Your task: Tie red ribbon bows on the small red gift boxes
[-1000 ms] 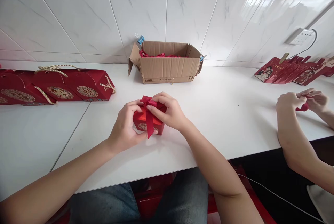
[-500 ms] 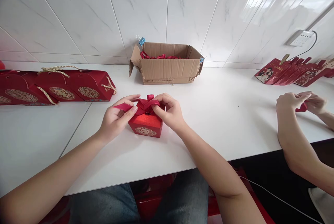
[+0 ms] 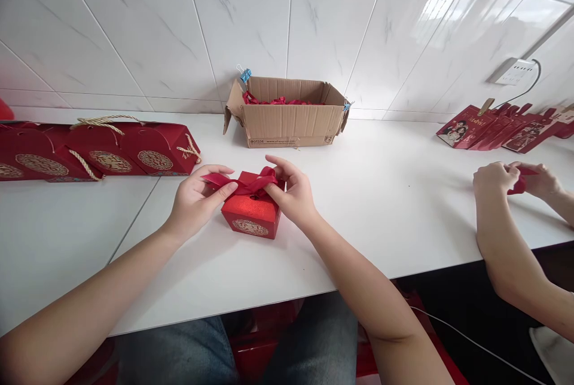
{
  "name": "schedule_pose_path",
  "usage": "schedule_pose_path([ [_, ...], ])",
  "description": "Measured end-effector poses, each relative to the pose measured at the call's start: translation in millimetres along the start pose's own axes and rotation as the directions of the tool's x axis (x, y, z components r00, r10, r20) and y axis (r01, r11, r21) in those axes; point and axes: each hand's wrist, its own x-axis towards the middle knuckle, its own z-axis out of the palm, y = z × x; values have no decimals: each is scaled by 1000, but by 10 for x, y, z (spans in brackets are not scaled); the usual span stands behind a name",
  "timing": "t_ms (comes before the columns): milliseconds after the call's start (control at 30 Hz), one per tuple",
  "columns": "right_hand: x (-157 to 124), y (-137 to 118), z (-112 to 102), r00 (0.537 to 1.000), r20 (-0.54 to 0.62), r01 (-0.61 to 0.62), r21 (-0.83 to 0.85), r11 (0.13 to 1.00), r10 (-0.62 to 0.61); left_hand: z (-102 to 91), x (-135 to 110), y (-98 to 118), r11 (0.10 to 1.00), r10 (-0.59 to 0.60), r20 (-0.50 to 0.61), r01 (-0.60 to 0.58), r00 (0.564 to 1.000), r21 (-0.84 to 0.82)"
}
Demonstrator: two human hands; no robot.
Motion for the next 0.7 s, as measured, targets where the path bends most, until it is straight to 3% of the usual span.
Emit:
schedule_pose_path([
  [100, 7, -2, -25, 1000, 9, -8, -38, 999, 8, -12, 10, 1, 999, -47, 43, 47, 998, 1],
  [400, 78, 0, -155, 997, 4, 71, -100, 992, -71, -69, 61, 11, 997, 12, 9, -13, 1000, 71],
  [700, 157, 98, -228, 999, 19, 43, -104, 994, -41, -88, 95, -72, 997, -9, -19, 11, 1000, 81],
])
